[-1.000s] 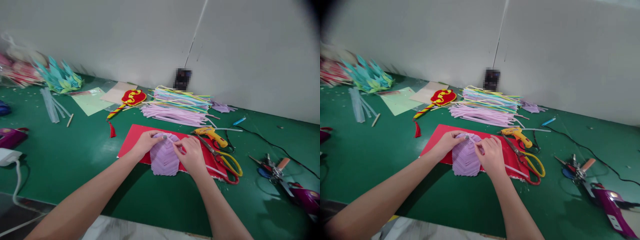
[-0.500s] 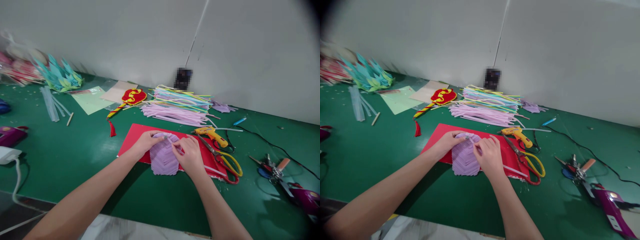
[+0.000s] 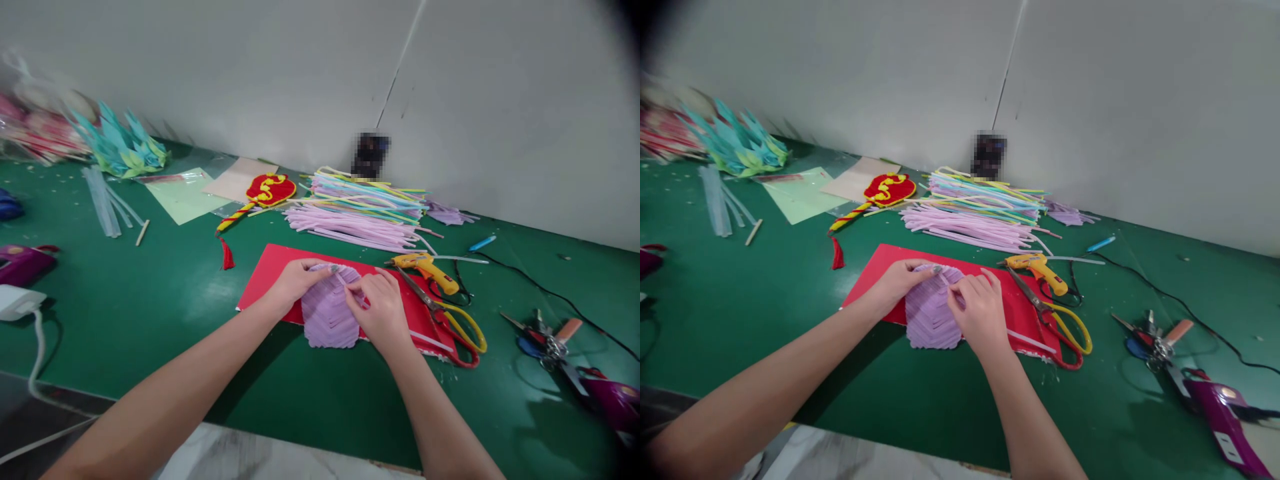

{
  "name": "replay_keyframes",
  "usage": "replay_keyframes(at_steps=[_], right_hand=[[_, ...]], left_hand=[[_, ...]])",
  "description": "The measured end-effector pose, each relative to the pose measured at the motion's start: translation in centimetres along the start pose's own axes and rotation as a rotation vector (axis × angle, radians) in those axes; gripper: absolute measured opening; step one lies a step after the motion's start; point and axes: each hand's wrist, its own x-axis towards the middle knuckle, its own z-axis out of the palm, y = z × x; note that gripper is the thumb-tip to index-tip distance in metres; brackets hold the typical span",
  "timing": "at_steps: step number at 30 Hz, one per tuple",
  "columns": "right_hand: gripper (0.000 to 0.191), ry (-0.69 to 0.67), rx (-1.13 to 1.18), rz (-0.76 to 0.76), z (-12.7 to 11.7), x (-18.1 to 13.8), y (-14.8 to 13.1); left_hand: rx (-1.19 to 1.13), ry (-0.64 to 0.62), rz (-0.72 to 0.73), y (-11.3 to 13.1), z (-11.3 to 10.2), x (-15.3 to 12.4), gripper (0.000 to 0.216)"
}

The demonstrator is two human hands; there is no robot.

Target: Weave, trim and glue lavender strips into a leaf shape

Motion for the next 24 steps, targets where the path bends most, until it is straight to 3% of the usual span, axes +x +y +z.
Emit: replay_keyframes(at_steps=[17, 24], right_hand=[[0.011, 0.002, 0.002, 0.005, 0.05, 0.03, -0.02], [0.011, -0.012, 0.003, 0.015, 0.10, -0.01, 0.05]], left_hand=[[0.034, 0.028, -0.017, 0.66, 0.09, -0.32, 0.032], [-0.075, 0.042, -0.046, 0.40, 0.04, -0.32, 0.038]])
